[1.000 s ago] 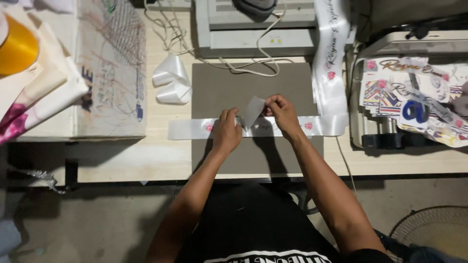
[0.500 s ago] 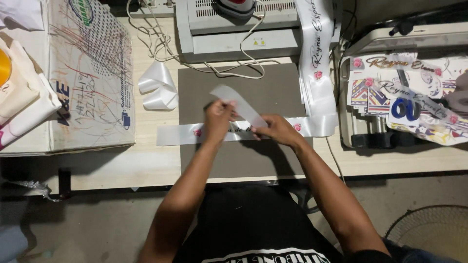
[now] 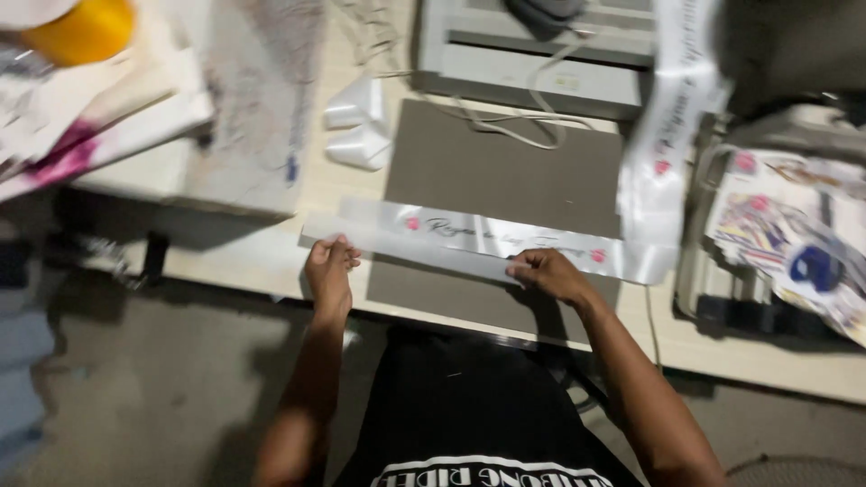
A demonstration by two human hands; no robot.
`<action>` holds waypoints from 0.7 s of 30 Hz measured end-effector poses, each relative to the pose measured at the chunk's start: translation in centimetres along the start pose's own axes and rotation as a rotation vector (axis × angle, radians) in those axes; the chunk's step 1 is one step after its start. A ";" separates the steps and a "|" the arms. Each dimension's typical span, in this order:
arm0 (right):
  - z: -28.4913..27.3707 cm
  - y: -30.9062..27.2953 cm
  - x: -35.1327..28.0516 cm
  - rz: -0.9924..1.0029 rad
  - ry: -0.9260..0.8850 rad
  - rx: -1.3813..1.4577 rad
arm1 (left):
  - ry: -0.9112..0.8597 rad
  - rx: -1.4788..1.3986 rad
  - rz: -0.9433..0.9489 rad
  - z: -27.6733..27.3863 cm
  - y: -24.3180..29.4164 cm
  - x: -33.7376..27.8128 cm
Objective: The person aligns a white satin sash on a work surface and uses a handheld laser device to mark the fabric. They then handle a roll of yellow ribbon, unroll a section, and cut it with scissors.
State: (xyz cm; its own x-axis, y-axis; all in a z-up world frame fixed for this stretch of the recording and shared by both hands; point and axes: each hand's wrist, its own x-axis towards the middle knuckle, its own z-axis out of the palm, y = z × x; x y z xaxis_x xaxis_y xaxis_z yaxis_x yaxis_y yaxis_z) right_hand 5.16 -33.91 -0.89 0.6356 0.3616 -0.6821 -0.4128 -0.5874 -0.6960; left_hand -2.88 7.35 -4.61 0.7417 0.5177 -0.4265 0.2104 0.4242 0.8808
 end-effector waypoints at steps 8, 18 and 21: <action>12.7 -6.5 4.6 -0.185 -0.135 -0.099 | 0.192 0.098 0.179 -13.8 1.3 4.7; 20.3 -15.3 6.1 -0.347 0.053 -0.200 | 0.470 0.291 0.468 -13.5 9.8 5.6; 19.3 -13.8 5.7 -0.296 0.096 -0.230 | 0.152 0.756 0.480 -9.9 6.3 4.2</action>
